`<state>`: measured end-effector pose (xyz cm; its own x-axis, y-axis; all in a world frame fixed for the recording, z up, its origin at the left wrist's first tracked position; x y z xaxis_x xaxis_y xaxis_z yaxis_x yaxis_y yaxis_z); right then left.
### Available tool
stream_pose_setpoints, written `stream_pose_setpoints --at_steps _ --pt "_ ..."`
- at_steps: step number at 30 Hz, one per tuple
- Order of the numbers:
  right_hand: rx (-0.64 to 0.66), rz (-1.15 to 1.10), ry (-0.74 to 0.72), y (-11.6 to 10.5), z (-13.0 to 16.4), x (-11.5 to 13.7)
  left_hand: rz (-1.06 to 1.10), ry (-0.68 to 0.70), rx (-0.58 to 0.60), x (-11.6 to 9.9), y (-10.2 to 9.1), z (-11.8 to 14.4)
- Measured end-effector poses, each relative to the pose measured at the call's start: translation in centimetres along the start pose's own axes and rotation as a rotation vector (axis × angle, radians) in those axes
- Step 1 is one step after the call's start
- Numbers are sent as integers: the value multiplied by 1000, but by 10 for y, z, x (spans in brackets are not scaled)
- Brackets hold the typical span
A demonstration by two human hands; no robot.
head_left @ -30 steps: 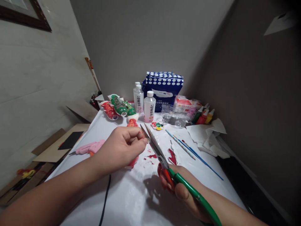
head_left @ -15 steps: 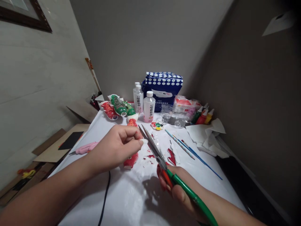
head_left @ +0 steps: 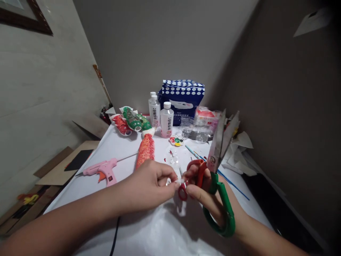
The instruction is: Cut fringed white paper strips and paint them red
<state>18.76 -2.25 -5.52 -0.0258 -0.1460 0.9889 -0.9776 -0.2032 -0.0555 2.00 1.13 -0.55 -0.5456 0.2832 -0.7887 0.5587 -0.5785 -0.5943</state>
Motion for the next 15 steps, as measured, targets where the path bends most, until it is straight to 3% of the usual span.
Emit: stream_pose_setpoints --at_steps 3,9,12,15 --pt "-35 10 36 1 -3 -1 -45 -15 92 1 9 -3" --pt "-44 136 82 4 -7 -3 -140 -48 145 8 10 -5" --pt "-116 334 28 -11 -14 1 -212 -52 151 9 6 -5" --pt "-267 576 13 -41 -27 -1 -272 -76 147 10 -1 -5"
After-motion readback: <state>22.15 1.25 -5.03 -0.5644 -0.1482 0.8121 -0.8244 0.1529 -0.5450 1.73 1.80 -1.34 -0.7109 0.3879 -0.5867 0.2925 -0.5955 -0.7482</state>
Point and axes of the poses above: each hand's wrist, its own z-axis away from the middle knuckle, its own y-axis out of the palm, x = y × z, the point moved 3 cm from there along -z, towards the middle knuckle, and after that the axes turned 3 degrees about x, right-handed, at the moved point
